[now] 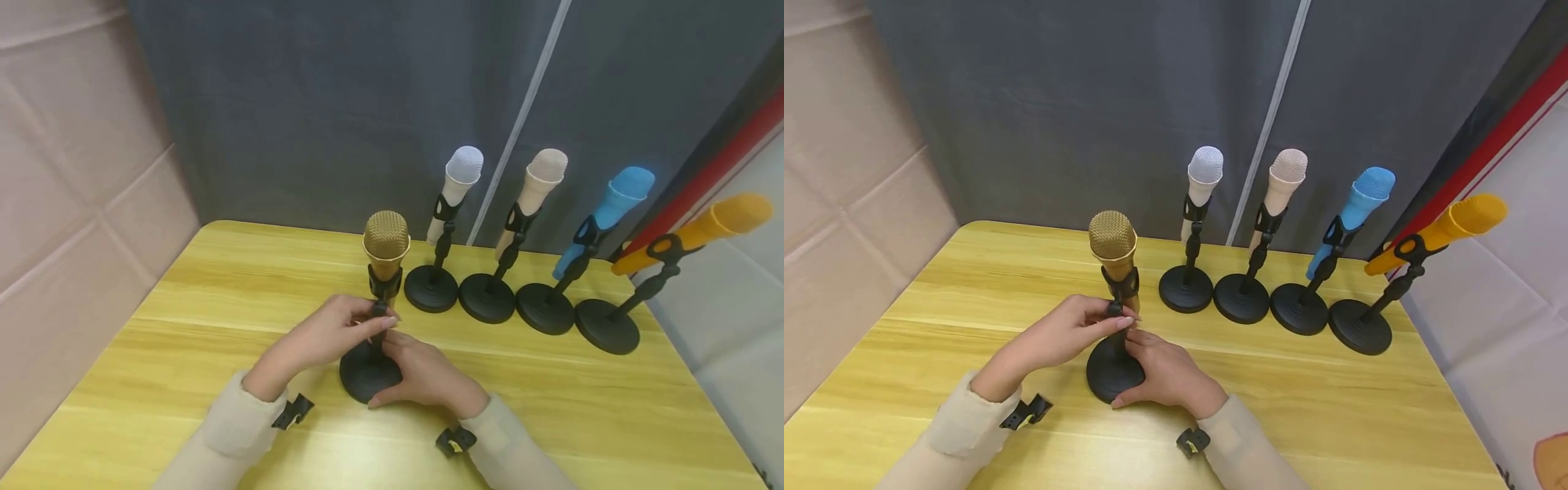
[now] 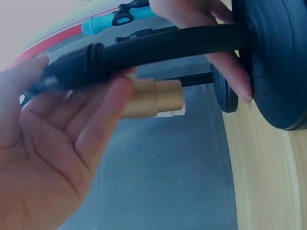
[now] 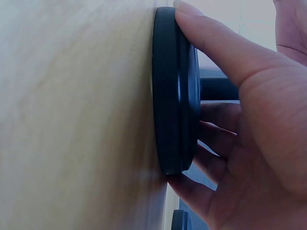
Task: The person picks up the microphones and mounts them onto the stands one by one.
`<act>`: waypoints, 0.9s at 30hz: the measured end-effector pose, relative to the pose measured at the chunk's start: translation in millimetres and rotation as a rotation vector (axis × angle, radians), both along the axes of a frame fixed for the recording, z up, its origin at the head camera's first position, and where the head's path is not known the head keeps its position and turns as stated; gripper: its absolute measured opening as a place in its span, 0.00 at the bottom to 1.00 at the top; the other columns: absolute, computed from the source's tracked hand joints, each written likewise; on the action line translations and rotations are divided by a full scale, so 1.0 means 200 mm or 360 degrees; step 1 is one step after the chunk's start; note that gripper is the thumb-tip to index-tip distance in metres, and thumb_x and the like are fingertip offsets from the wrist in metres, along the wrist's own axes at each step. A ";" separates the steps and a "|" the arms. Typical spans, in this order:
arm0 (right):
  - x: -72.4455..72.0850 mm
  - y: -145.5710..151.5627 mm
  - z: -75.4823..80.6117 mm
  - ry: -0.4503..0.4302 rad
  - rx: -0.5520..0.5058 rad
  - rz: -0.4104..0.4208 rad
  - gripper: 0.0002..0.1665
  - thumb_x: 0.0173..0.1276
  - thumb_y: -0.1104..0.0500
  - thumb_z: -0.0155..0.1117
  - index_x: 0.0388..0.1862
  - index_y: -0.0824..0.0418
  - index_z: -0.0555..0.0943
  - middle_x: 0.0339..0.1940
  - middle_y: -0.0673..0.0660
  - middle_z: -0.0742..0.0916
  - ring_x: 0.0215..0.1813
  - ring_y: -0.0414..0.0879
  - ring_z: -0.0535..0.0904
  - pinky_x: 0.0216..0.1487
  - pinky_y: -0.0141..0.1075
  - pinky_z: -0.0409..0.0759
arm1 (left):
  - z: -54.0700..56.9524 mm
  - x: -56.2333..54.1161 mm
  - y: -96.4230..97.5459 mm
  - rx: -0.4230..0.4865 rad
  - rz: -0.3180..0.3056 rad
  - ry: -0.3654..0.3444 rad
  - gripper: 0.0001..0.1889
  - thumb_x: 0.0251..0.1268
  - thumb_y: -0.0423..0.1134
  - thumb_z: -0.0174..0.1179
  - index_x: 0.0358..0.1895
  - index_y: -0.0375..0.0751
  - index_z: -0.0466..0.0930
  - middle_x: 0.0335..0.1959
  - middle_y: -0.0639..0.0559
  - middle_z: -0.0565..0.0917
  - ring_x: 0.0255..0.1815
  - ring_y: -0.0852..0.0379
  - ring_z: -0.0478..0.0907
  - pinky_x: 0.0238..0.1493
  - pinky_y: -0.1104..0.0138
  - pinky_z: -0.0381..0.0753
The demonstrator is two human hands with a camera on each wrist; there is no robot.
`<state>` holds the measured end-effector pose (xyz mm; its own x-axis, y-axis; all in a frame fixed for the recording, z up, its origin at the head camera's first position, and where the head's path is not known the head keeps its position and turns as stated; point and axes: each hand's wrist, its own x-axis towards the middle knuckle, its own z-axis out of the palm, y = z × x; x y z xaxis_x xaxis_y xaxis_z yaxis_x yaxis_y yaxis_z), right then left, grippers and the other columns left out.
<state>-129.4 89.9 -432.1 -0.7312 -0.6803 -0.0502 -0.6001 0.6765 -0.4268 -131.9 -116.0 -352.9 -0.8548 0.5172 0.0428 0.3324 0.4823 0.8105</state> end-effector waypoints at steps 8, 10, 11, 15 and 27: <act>0.00 0.02 -0.01 -0.0035 -0.0011 -0.0038 0.55 0.50 0.28 0.76 0.72 0.54 0.74 0.76 0.52 0.74 0.75 0.45 0.72 0.68 0.46 0.77 | -0.03 -0.02 0.03 -0.0116 0.0055 0.0036 0.16 0.67 0.57 0.65 0.48 0.52 0.88 0.40 0.61 0.90 0.44 0.65 0.86 0.49 0.64 0.85; 0.00 0.02 -0.01 -0.0038 -0.0005 -0.0037 0.56 0.51 0.28 0.76 0.73 0.54 0.73 0.77 0.52 0.73 0.76 0.46 0.71 0.69 0.47 0.77 | -0.02 -0.01 0.02 -0.0121 0.0102 0.0044 0.16 0.63 0.57 0.68 0.47 0.54 0.88 0.38 0.62 0.90 0.41 0.66 0.86 0.49 0.64 0.85; 0.00 0.02 -0.01 -0.0033 -0.0002 -0.0034 0.56 0.51 0.28 0.76 0.73 0.55 0.73 0.77 0.52 0.73 0.76 0.46 0.71 0.69 0.47 0.77 | -0.02 -0.02 0.01 -0.0112 0.0121 0.0050 0.16 0.62 0.57 0.69 0.46 0.55 0.88 0.37 0.62 0.90 0.40 0.66 0.85 0.48 0.64 0.85; 0.00 0.02 -0.01 -0.0017 0.0029 -0.0027 0.57 0.50 0.26 0.75 0.72 0.56 0.74 0.78 0.53 0.72 0.77 0.46 0.70 0.69 0.46 0.77 | -0.01 -0.01 -0.01 -0.0067 0.0148 0.0110 0.14 0.57 0.56 0.73 0.42 0.56 0.87 0.36 0.63 0.89 0.39 0.66 0.85 0.50 0.63 0.86; 0.00 0.02 -0.01 -0.0006 0.0007 -0.0018 0.57 0.50 0.26 0.75 0.74 0.54 0.72 0.78 0.52 0.71 0.77 0.46 0.70 0.69 0.47 0.77 | 0.01 -0.01 -0.02 0.0003 0.0177 0.0141 0.12 0.52 0.47 0.78 0.37 0.51 0.87 0.33 0.61 0.89 0.39 0.62 0.87 0.48 0.65 0.86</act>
<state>-129.8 93.5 -434.9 -0.7388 -0.6716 -0.0556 -0.5908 0.6851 -0.4261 -133.9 -120.2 -350.9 -0.8997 0.4192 0.1214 0.3470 0.5184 0.7816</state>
